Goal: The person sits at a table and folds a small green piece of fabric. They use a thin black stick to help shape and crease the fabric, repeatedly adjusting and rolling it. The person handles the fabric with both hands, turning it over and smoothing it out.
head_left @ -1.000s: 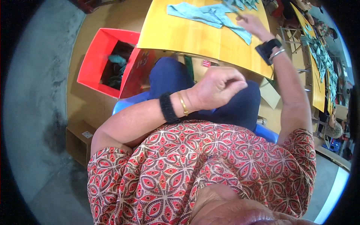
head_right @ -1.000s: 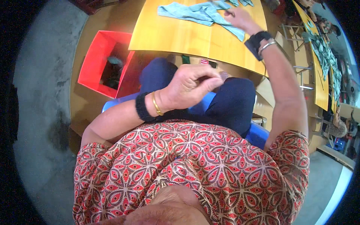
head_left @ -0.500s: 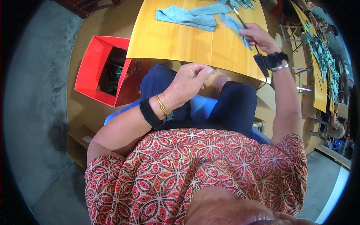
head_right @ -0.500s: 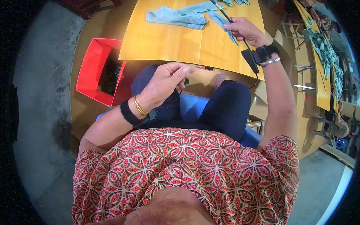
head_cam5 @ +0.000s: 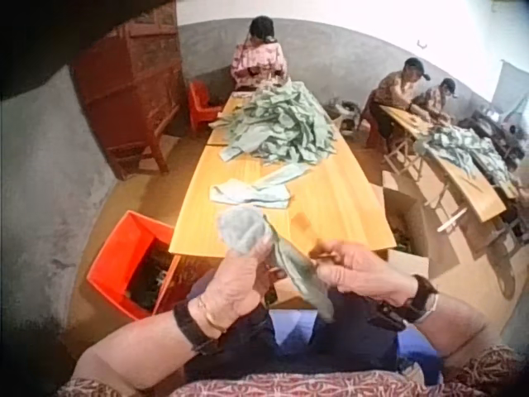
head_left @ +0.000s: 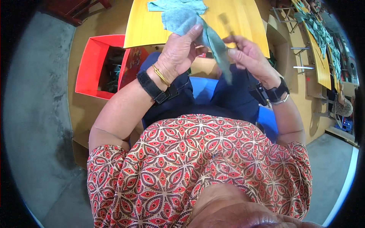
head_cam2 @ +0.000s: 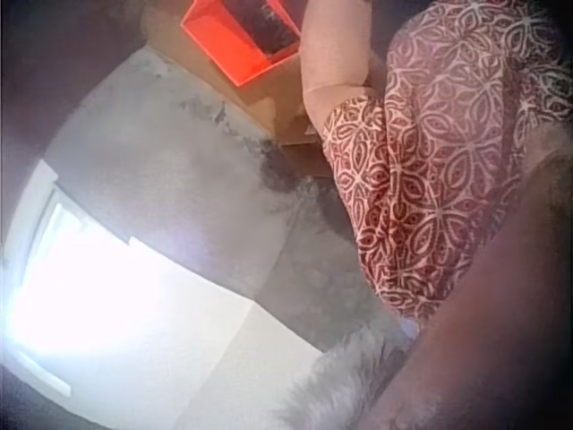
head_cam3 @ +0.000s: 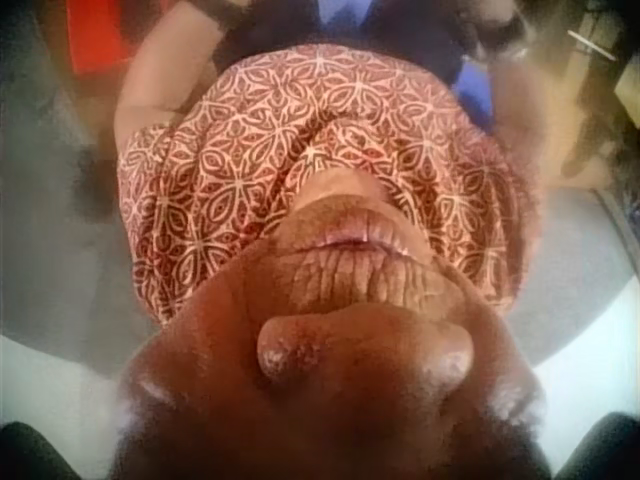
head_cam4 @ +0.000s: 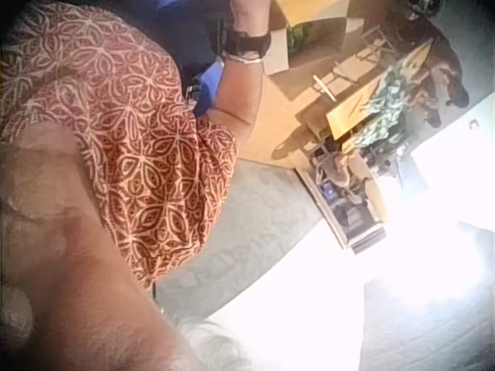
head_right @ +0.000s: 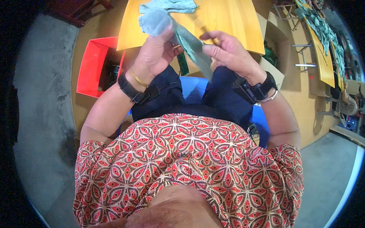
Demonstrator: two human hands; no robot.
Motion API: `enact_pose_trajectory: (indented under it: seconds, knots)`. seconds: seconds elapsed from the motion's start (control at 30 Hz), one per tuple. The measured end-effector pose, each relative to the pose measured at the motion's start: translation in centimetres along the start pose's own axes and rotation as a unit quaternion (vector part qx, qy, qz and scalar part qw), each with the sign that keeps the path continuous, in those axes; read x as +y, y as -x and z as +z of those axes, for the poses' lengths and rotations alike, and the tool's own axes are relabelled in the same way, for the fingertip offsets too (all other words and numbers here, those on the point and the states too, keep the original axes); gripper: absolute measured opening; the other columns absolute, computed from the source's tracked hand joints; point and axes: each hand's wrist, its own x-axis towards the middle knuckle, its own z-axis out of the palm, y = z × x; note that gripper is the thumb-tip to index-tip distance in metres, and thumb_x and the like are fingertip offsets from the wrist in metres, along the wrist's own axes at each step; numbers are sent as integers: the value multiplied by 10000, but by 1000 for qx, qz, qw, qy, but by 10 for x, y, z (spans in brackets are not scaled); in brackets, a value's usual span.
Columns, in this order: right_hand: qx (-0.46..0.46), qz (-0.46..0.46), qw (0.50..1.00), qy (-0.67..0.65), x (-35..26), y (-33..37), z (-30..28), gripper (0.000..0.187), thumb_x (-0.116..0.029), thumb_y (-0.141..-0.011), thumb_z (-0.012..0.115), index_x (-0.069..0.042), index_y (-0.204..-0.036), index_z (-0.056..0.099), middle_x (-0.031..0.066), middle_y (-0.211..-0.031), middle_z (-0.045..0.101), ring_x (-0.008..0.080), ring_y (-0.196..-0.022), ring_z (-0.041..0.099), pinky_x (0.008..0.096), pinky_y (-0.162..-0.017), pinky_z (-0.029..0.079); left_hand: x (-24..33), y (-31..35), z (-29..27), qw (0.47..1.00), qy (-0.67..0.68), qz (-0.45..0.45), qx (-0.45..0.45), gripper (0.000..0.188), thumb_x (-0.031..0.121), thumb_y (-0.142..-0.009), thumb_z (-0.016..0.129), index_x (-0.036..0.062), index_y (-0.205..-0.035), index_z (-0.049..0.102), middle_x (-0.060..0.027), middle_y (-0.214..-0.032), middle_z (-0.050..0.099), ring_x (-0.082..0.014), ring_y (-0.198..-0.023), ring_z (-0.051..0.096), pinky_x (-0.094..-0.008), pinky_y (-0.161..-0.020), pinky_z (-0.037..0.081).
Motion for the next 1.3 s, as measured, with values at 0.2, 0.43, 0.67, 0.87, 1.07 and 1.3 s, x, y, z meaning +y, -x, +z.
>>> enact_pose_trajectory:
  seconds: [0.2, 0.43, 0.67, 0.87, 1.07, 1.3]
  knots:
    - [76, -61, 995, 21, 2, 1, 19, 264, -241, -766, 619, -24, -891, 536, -51, -679, 464, 12, -591, 403, 150, -492, 323, -13, 3, 11, 997, -46, 36, 49, 150, 140, -802, 550, 81, -939, 542, 2, -803, 587, -111, -696, 561, -273, -567, 468]
    - [155, -102, 975, 119, 15, 2, 25, 294, -260, -744, 644, -6, -781, 502, -28, -650, 460, 32, -579, 388, 173, -497, 332, -16, 8, 11, 892, -386, 227, 57, 113, 128, -788, 551, 38, -850, 580, -12, -687, 589, -89, -560, 526, -221, -490, 438]
    - [63, -53, 997, 11, 21, 3, 25, 187, -215, -802, 569, -33, -777, 531, -40, -629, 471, 12, -539, 388, 164, -449, 320, -11, 14, 6, 985, -172, -6, 18, 192, 156, -803, 556, 28, -945, 540, -21, -812, 589, -91, -662, 558, -215, -511, 442]
    - [3, 12, 993, -116, 25, 6, 23, 127, -171, -800, 565, -44, -801, 558, -57, -638, 484, 5, -505, 374, 148, -437, 312, -17, 10, 0, 994, -82, -67, 28, 208, 140, -832, 509, 14, -997, 511, -48, -920, 574, -139, -821, 557, -280, -713, 460]
    - [35, 4, 999, -31, 34, 2, 14, 113, -158, -777, 589, -46, -773, 570, -57, -624, 487, 7, -495, 373, 148, -435, 311, -21, 11, 4, 993, -110, -31, 0, 219, 169, -832, 514, 2, -974, 517, -53, -896, 573, -133, -791, 564, -265, -696, 463]
    - [59, 0, 997, -57, 30, 4, 18, 147, -171, -758, 616, -75, -697, 524, -56, -595, 474, 14, -491, 393, 153, -423, 309, -24, 10, -4, 945, -324, -3, 39, 287, 192, -802, 565, -4, -1003, 505, -31, -805, 567, -80, -649, 527, -210, -553, 438]
